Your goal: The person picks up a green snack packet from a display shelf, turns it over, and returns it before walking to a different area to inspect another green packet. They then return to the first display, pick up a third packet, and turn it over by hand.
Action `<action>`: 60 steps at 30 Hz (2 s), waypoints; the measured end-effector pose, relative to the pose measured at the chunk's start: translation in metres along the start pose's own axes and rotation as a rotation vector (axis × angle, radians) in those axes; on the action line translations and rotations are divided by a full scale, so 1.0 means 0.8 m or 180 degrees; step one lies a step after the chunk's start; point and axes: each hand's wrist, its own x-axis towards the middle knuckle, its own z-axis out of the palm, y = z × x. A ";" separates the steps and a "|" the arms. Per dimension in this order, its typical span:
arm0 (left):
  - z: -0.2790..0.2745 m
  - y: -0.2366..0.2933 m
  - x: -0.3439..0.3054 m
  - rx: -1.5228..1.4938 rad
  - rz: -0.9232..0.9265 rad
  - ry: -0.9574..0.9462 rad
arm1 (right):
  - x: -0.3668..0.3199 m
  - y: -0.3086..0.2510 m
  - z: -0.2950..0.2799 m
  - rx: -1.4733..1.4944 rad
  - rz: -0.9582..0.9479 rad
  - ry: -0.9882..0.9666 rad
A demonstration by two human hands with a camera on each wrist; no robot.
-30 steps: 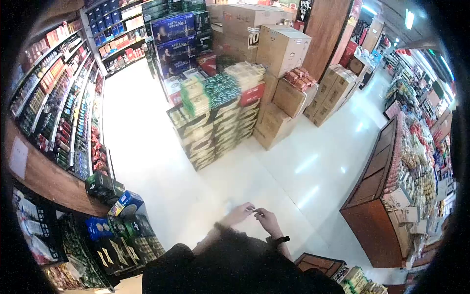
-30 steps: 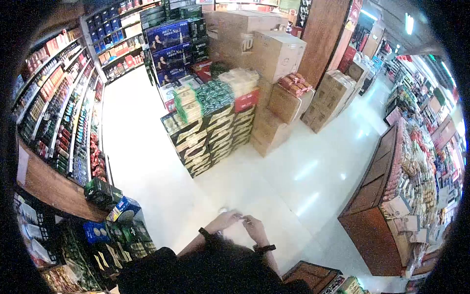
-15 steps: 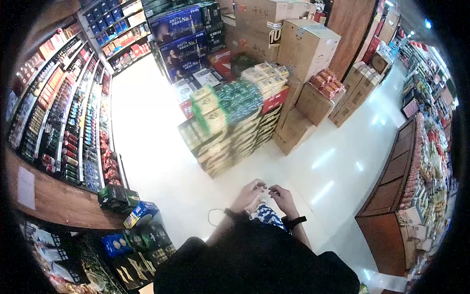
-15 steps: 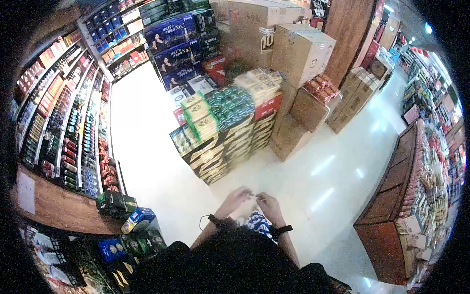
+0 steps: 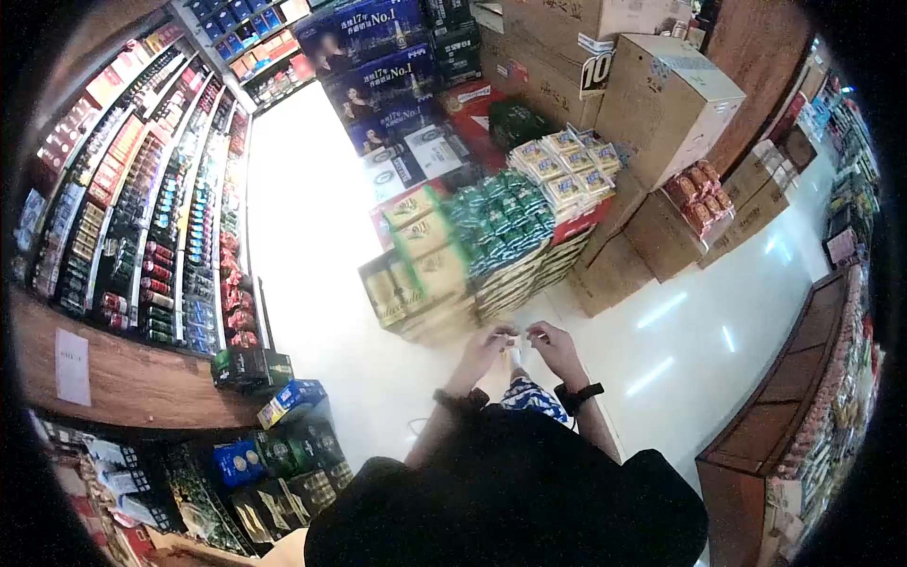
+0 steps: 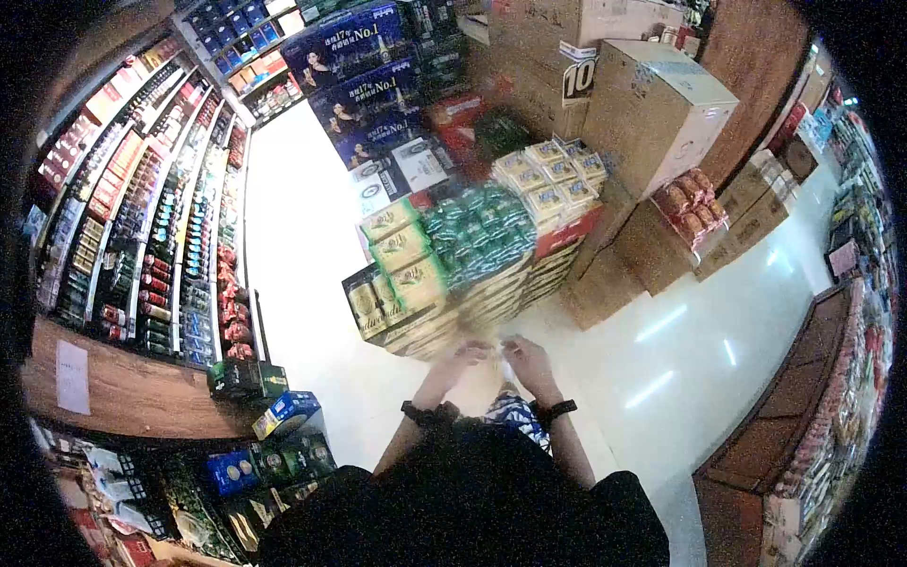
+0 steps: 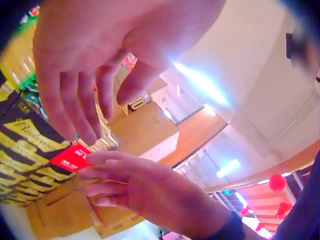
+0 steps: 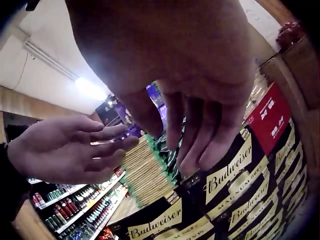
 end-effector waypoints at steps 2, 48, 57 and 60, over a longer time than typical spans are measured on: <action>-0.005 0.021 0.059 0.0091 0.0004 0.0102 | 0.064 0.006 -0.020 0.0023 -0.0180 0.0012; -0.025 0.030 0.258 0.0484 -0.0347 -0.0584 | 0.142 -0.046 -0.019 0.1330 0.0297 0.1739; -0.007 -0.016 0.103 0.0195 -0.1129 -0.2459 | -0.080 -0.095 0.103 0.1498 0.1156 0.2954; 0.008 -0.026 0.047 -0.0193 -0.1293 -0.3036 | -0.156 -0.092 0.142 0.1497 0.1352 0.3267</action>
